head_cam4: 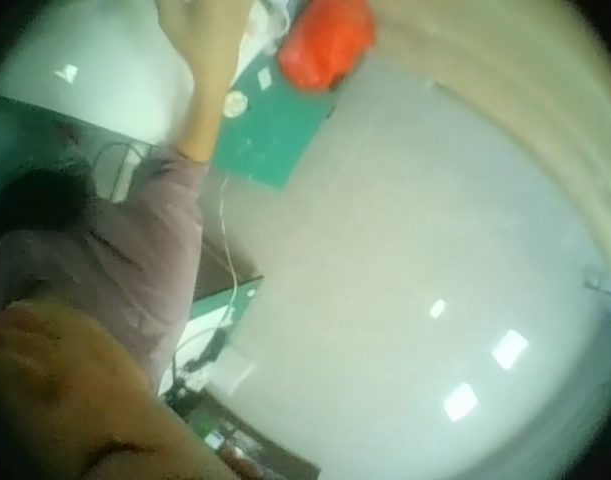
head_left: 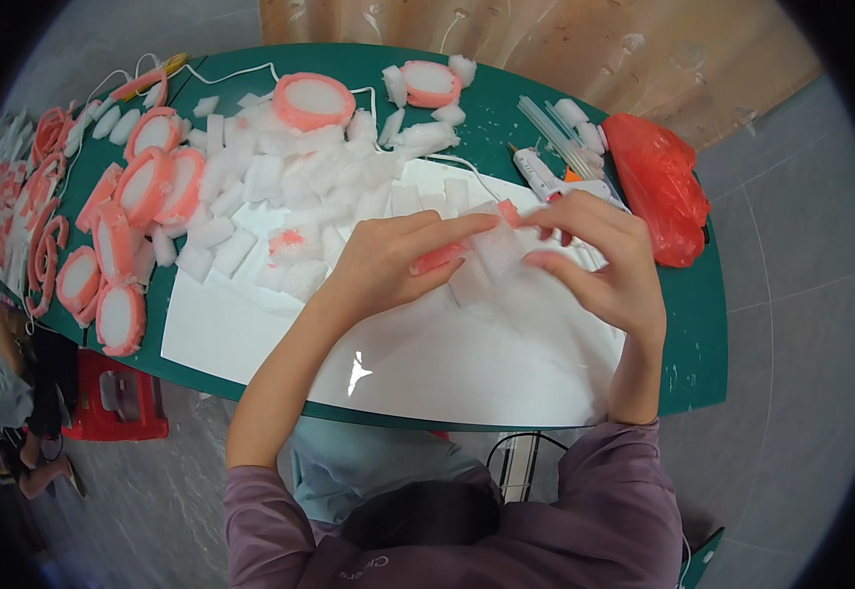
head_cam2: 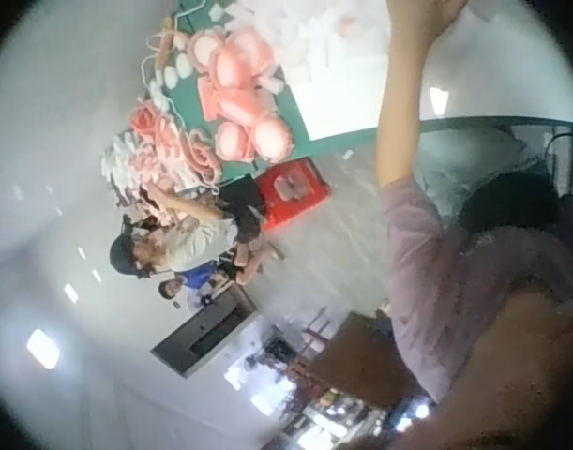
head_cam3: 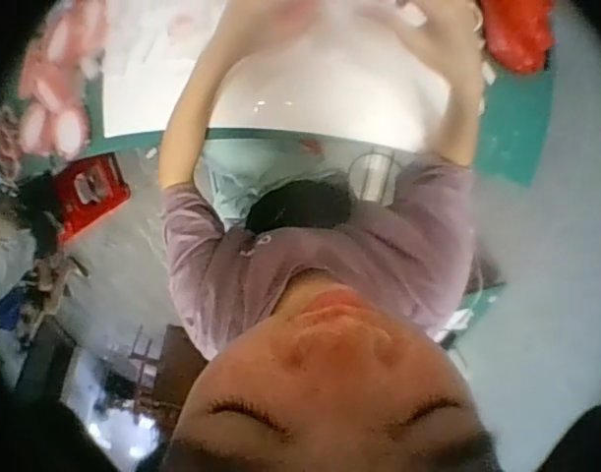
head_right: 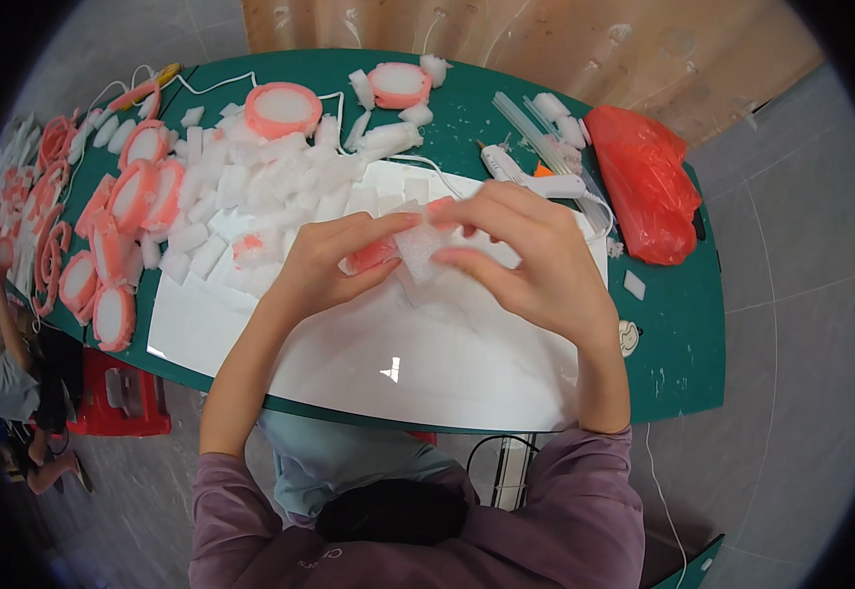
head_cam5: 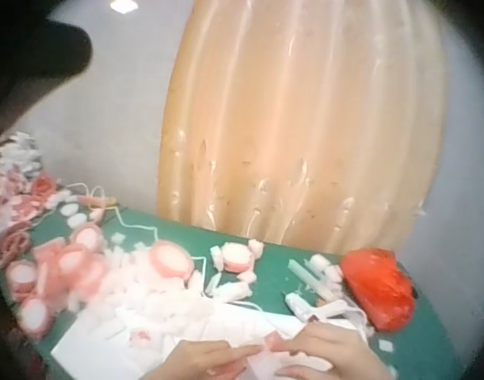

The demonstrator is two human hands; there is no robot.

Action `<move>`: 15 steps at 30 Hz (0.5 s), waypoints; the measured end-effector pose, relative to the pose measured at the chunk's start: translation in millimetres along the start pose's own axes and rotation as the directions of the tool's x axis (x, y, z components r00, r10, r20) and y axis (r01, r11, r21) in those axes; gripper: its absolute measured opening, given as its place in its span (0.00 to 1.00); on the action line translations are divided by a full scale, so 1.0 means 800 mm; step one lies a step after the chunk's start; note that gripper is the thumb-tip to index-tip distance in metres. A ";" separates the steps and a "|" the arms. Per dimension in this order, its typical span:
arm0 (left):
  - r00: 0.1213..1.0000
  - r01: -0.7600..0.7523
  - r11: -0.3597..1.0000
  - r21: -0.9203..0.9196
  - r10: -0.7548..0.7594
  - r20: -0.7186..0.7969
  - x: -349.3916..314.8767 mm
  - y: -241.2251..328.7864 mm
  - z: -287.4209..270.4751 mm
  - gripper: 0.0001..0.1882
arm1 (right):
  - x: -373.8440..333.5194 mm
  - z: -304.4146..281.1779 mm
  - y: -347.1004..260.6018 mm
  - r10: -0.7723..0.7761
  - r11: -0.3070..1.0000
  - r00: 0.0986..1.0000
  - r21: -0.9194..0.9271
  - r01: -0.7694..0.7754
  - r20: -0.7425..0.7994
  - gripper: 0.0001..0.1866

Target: Assembling white foam pieces into pink plastic rings using a glue gun.

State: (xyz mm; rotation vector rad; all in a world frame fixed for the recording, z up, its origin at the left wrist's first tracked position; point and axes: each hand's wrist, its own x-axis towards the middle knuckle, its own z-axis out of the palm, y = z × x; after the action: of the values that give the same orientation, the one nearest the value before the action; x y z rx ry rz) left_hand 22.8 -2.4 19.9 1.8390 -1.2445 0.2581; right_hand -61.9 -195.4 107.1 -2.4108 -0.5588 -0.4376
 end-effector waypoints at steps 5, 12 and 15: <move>0.998 0.052 0.999 0.010 -0.052 0.021 0.000 -0.003 0.002 0.25 | 0.003 0.006 0.009 -0.083 0.991 0.996 -0.106 0.086 0.036 0.14; 0.997 0.028 0.999 -0.043 -0.031 -0.073 0.000 -0.006 0.004 0.27 | -0.002 0.000 0.007 -0.124 0.974 0.992 -0.188 0.127 0.026 0.10; 0.996 0.032 0.999 -0.044 -0.036 -0.078 -0.001 -0.007 0.005 0.26 | -0.003 0.006 0.006 -0.152 0.968 0.988 -0.202 0.150 0.006 0.09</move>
State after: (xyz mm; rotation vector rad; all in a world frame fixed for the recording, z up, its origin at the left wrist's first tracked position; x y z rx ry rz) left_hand 25.9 -4.5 14.4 1.7946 -1.1549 0.2809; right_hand -60.9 -196.7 99.6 -2.5666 -0.7278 -0.5961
